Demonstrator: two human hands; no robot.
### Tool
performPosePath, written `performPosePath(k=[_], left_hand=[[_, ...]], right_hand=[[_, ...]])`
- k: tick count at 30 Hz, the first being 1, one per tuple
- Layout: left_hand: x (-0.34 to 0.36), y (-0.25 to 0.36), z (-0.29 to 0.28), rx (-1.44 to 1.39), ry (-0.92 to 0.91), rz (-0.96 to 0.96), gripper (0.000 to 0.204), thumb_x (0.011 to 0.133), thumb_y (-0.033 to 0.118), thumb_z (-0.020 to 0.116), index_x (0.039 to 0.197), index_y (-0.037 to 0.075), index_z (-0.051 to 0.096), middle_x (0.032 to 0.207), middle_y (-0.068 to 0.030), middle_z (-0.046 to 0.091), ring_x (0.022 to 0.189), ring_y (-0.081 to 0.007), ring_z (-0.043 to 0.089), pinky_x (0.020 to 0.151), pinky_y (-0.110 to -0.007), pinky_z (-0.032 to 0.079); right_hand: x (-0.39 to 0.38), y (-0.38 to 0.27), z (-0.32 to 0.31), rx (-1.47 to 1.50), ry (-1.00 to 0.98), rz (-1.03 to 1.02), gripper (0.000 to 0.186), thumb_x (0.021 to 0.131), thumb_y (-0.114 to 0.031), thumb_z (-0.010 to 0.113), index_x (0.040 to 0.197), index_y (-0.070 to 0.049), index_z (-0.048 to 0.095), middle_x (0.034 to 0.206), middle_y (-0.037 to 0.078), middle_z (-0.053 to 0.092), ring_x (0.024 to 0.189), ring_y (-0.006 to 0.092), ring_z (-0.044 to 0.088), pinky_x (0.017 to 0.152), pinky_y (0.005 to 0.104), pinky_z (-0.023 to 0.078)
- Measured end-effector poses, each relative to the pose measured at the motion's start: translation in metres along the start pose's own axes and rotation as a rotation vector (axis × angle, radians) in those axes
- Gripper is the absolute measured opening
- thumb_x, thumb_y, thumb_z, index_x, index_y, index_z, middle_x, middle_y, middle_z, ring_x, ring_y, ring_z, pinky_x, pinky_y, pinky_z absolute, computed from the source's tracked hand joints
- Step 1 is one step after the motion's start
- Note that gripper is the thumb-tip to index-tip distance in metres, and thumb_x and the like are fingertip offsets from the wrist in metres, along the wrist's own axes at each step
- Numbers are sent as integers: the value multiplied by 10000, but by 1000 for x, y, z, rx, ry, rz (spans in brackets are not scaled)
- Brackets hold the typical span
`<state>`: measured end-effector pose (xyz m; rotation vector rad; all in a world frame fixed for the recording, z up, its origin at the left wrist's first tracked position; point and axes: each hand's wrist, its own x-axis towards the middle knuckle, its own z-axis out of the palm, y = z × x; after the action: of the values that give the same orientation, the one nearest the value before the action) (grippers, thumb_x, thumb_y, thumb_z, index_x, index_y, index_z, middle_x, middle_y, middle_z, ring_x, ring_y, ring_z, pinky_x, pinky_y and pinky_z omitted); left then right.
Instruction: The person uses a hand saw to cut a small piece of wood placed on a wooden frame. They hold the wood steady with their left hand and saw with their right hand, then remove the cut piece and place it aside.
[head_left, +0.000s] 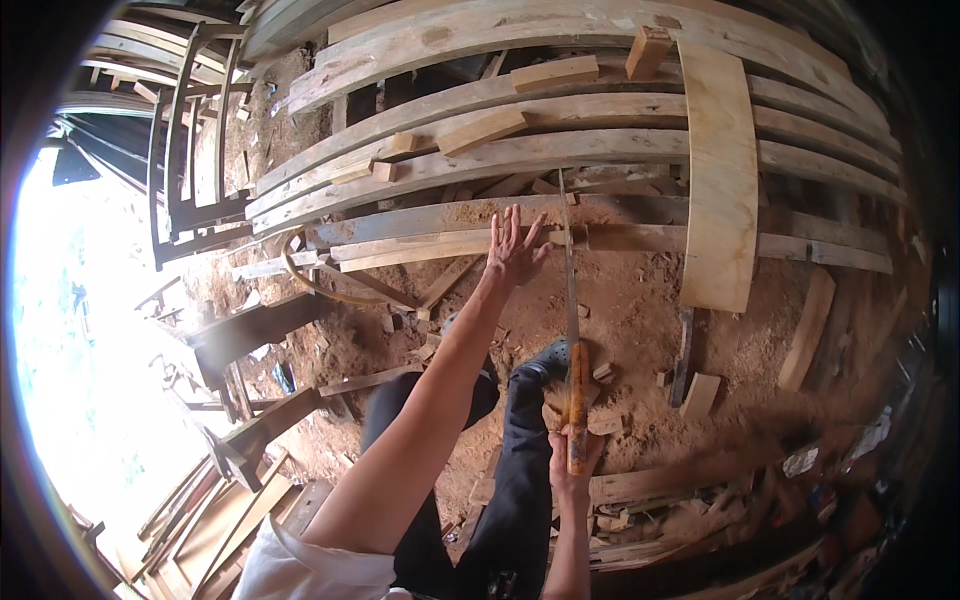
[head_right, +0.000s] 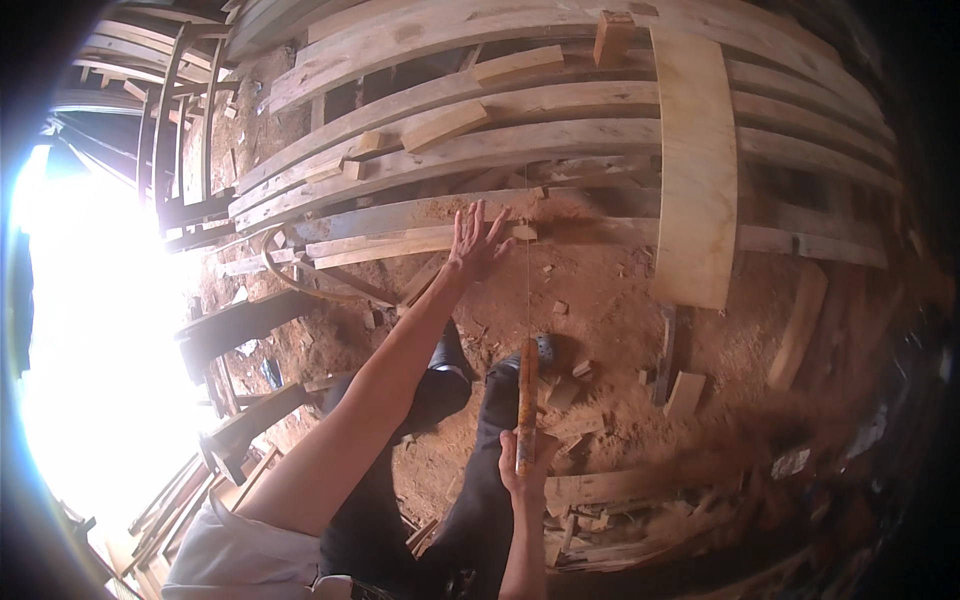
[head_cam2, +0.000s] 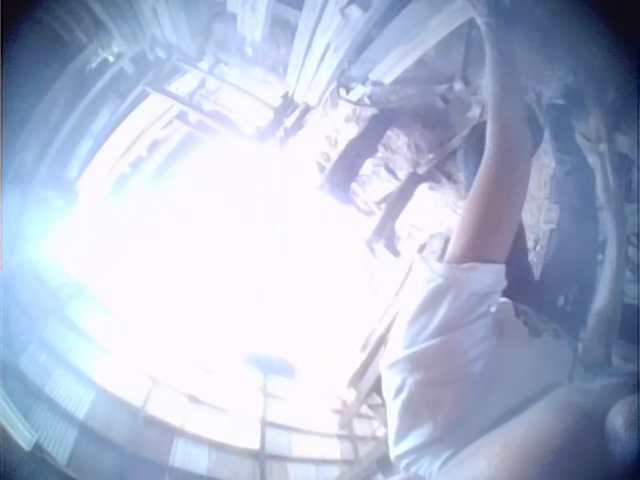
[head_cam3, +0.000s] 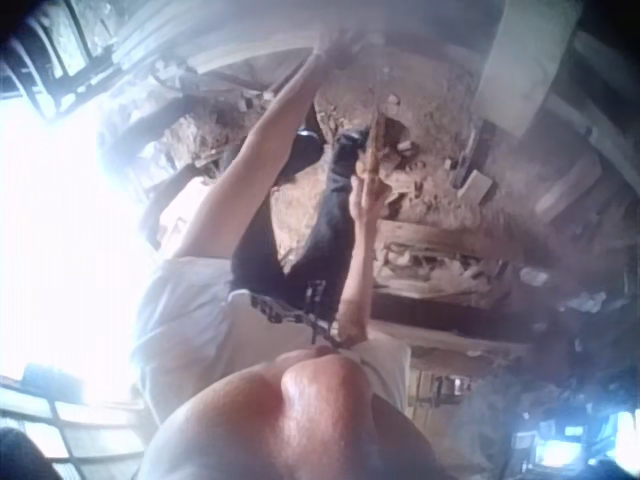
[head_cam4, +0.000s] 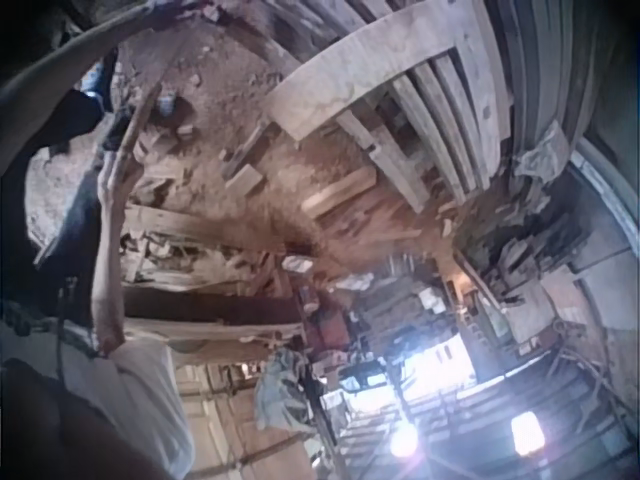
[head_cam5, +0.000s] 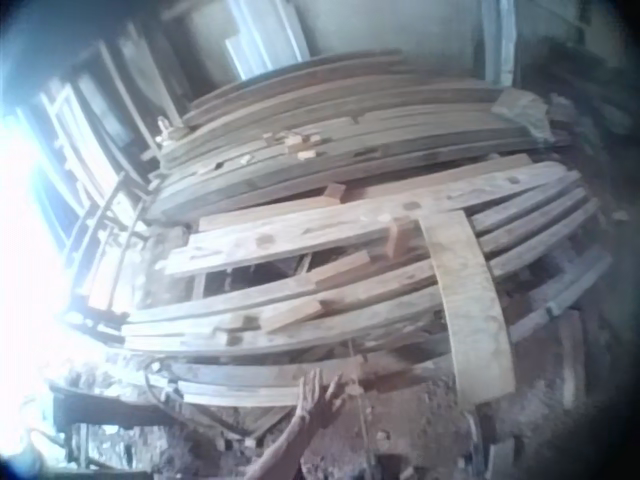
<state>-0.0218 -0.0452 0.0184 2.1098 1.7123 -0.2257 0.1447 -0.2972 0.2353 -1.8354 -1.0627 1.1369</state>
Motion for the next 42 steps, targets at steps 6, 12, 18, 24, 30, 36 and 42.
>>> performPosePath(k=[6, 12, 18, 24, 30, 36, 42], left_hand=[[6, 2, 3, 140, -93, -17, 688, 1005, 576, 252, 1567, 187, 177, 1596, -273, 79, 1503, -380, 30, 1202, -539, -15], [9, 8, -6, 280, -121, 24, 668, 1015, 531, 250, 1555, 139, 217, 1606, -245, 86, 1507, -349, 38, 1201, -524, -26], [5, -1, -2, 6, -63, -5, 639, 1021, 503, 243, 1533, 122, 275, 1602, -241, 112, 1496, -380, 66, 1191, -543, -15], [7, 2, 12, -334, 43, -134, 611, 1026, 486, 236, 1473, 94, 379, 1569, -253, 178, 1465, -417, 114, 1187, -559, 9], [27, 29, -2, -492, 317, -446, 424, 1030, 365, 355, 1118, 52, 627, 1104, -249, 585, 1039, -448, 547, 1040, -552, 302], [48, 26, 4, -328, 464, -458, 346, 983, 236, 430, 880, 46, 701, 907, -208, 667, 976, -409, 586, 949, -500, 355], [54, 21, 2, -325, 382, -369, 345, 984, 250, 428, 902, 50, 697, 956, -182, 673, 920, -414, 602, 825, -517, 450]], right_hand=[[8, -1, -12, 96, -148, 98, 249, 853, -47, 616, 640, 25, 509, 534, 68, 498, 451, 144, 481, 460, 321, 365], [9, -1, -10, 54, -117, 116, 228, 854, -70, 630, 671, 40, 549, 539, 74, 519, 466, 221, 513, 490, 350, 392], [10, -14, -4, -7, -32, 95, 227, 849, -78, 640, 702, 52, 527, 520, 85, 479, 465, 257, 493, 499, 369, 391], [12, -24, -14, -87, -149, 121, 249, 835, -66, 644, 686, 48, 479, 491, 96, 425, 423, 234, 410, 453, 374, 348], [10, -14, -17, -132, -84, 159, 220, 844, -105, 648, 731, 35, 523, 586, 65, 506, 508, 155, 489, 482, 348, 383], [12, -21, -15, -317, -141, -69, 198, 862, -122, 646, 780, 15, 530, 613, 44, 500, 529, 145, 486, 489, 332, 379], [5, -46, -22, -190, -118, 328, 183, 888, -112, 641, 784, -2, 539, 583, 67, 501, 464, 211, 465, 454, 351, 367]])
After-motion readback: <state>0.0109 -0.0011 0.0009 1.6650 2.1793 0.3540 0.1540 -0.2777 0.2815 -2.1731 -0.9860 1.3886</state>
